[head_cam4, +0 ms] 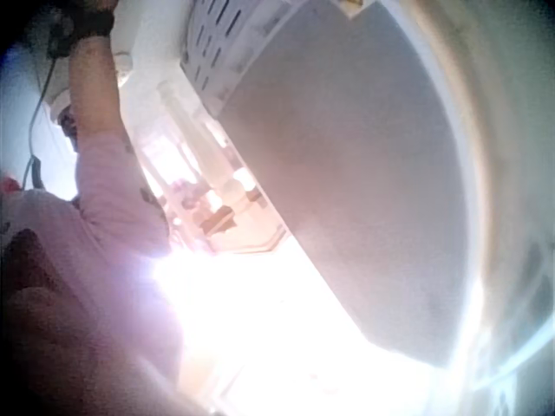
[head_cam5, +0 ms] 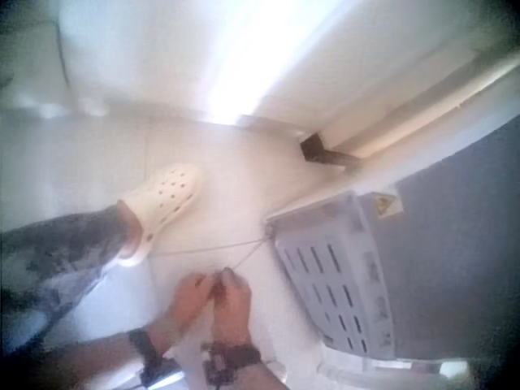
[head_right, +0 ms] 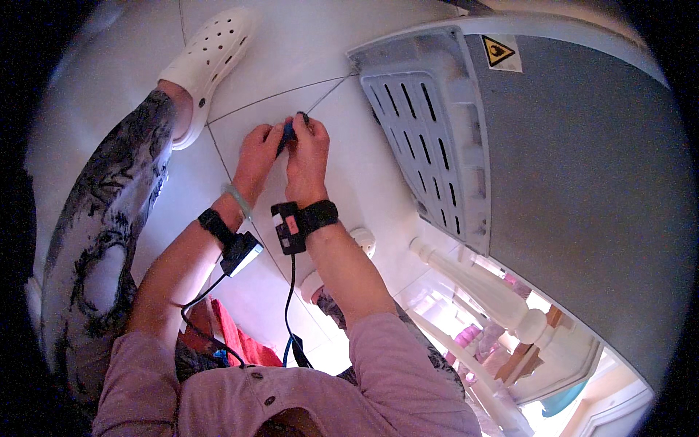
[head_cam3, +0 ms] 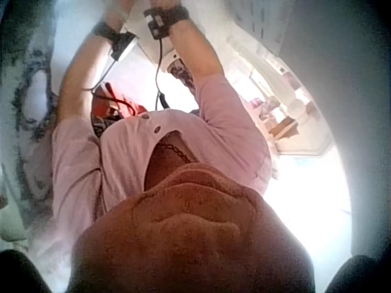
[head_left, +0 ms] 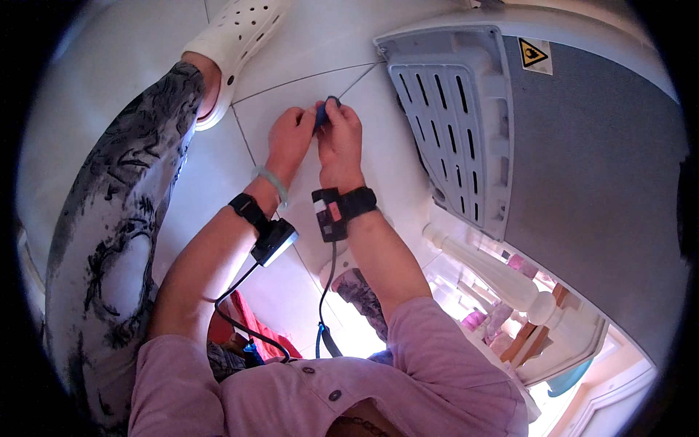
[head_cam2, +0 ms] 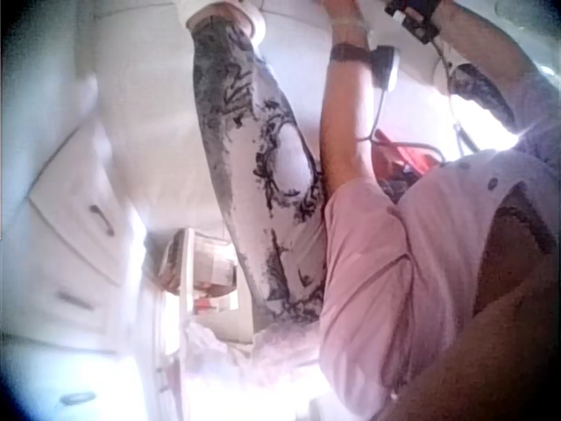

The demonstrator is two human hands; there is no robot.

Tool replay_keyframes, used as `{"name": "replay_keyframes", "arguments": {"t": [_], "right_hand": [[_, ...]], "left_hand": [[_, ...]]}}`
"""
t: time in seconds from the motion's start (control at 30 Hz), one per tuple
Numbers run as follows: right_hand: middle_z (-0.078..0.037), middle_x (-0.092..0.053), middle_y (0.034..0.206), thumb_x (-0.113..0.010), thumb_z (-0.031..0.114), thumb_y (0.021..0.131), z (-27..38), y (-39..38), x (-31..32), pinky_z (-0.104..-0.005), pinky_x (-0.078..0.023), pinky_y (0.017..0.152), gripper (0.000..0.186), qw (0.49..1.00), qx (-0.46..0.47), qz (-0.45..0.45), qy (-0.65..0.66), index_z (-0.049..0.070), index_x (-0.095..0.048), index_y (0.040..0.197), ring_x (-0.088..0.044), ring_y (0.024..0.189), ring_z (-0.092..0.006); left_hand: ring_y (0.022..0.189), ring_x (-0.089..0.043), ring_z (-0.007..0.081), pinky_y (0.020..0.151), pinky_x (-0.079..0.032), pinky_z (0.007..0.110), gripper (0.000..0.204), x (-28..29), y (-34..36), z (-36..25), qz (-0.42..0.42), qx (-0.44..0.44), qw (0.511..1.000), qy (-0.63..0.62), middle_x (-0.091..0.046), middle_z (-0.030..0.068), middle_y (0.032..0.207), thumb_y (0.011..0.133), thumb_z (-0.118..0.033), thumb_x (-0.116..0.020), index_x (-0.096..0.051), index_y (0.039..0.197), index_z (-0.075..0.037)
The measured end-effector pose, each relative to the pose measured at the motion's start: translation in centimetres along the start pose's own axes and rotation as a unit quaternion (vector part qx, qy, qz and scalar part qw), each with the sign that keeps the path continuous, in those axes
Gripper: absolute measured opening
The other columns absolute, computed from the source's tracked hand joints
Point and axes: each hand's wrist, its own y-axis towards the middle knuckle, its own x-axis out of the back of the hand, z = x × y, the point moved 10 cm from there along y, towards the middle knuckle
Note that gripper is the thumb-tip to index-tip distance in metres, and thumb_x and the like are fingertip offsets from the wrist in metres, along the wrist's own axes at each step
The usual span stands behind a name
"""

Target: The person removes screws from the back panel of a refrigerator using a screwdriver, detaches the panel, and works on the internal components by hand.

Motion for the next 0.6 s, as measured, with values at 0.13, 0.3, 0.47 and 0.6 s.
{"name": "replay_keyframes", "arguments": {"t": [0.13,0.3,0.47,0.6], "right_hand": [[-0.009,-0.058,0.089,-0.057,0.015,0.095,-0.4,-2.2,3.0,-0.0309,-0.048,0.072,0.018,0.998,0.054,-0.014,-0.032,-0.002,-0.051,0.099,-0.058,0.084,-0.0183],[-0.01,-0.058,0.086,-0.057,0.011,0.094,-3.8,-5.9,8.0,-0.0309,-0.048,0.069,0.018,0.996,0.003,-0.086,-0.034,-0.004,-0.05,0.1,-0.059,0.074,-0.019],[-0.009,-0.06,0.084,-0.058,0.01,0.093,-4.7,-6.9,10.1,-0.0288,-0.049,0.067,0.02,0.996,0.012,-0.072,-0.058,-0.004,-0.05,0.104,-0.059,0.073,-0.0161],[-0.011,-0.06,0.086,-0.055,0.008,0.094,-5.2,-6.3,10.2,-0.0299,-0.049,0.071,0.019,0.998,0.0,-0.035,-0.044,-0.005,-0.049,0.107,-0.06,0.077,-0.0182]], "left_hand": [[0.08,-0.063,0.0373,0.071,-0.05,0.044,0.018,1.2,1.4,-3.9,-0.08,-0.121,0.988,0.052,-0.067,0.018,0.088,0.086,-0.017,-0.06,-0.064,0.09,-0.001],[0.086,-0.064,0.0364,0.075,-0.051,0.042,0.018,-4.5,4.6,-9.0,-0.022,-0.176,0.982,0.07,-0.067,0.0189,0.09,0.083,-0.013,-0.061,-0.063,0.096,0.0],[0.083,-0.066,0.0336,0.074,-0.051,0.041,0.018,-8.8,8.2,-11.2,-0.046,-0.207,0.974,0.077,-0.068,0.0165,0.087,0.083,-0.018,-0.064,-0.063,0.095,-0.006],[0.085,-0.065,0.0351,0.076,-0.051,0.042,0.018,-11.3,10.0,-11.6,-0.047,-0.196,0.977,0.075,-0.068,0.0168,0.089,0.081,-0.016,-0.064,-0.063,0.096,-0.005]]}}
